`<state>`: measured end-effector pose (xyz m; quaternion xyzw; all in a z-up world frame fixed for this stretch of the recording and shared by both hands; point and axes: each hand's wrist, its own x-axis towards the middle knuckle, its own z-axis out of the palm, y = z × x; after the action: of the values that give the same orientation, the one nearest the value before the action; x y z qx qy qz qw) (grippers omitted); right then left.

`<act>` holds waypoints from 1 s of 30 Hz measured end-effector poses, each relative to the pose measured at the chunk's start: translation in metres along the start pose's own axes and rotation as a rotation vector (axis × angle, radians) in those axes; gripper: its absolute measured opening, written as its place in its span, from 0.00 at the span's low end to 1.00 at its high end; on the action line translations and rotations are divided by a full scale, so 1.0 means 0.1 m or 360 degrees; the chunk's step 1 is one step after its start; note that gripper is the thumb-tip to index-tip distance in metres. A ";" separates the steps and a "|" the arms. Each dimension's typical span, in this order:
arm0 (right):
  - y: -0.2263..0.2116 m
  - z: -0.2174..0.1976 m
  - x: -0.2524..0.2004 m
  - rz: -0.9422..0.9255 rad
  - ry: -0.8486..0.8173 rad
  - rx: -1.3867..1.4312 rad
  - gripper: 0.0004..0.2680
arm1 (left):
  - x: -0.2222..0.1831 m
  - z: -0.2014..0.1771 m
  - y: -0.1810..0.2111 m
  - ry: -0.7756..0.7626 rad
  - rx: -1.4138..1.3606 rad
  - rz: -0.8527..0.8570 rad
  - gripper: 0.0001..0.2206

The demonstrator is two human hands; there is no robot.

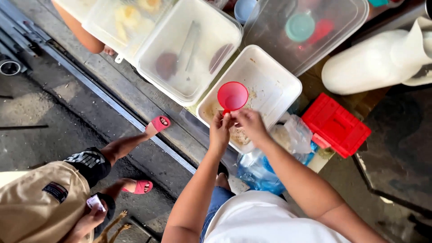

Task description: Preparing food orders by scooping rice and other items into plastic bags and handling customer payments at a street stall.

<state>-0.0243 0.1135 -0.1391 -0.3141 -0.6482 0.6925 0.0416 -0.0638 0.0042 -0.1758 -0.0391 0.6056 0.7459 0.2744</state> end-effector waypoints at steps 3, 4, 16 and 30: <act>0.09 -0.34 0.22 -0.0142 0.0240 -0.0699 0.01 | -0.18 -0.17 0.44 0.0075 0.0255 0.0134 0.09; 0.32 -0.37 0.35 -0.0146 0.0251 -0.0700 0.01 | -0.16 -0.20 0.51 0.0064 0.0252 0.0138 0.09; -0.12 -0.16 0.17 -0.0190 -0.0467 -0.2404 0.17 | 0.17 -0.56 0.72 0.0223 0.0771 0.0592 0.10; -0.06 -0.47 -0.24 -0.1106 -0.0665 -0.3012 0.18 | 0.26 -0.53 0.01 0.0301 0.1321 0.1234 0.10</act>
<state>0.0163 0.1440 -0.1229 0.1133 -0.9776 -0.1111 -0.1384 -0.1009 -0.0350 -0.1993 0.2303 0.8396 0.4851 -0.0821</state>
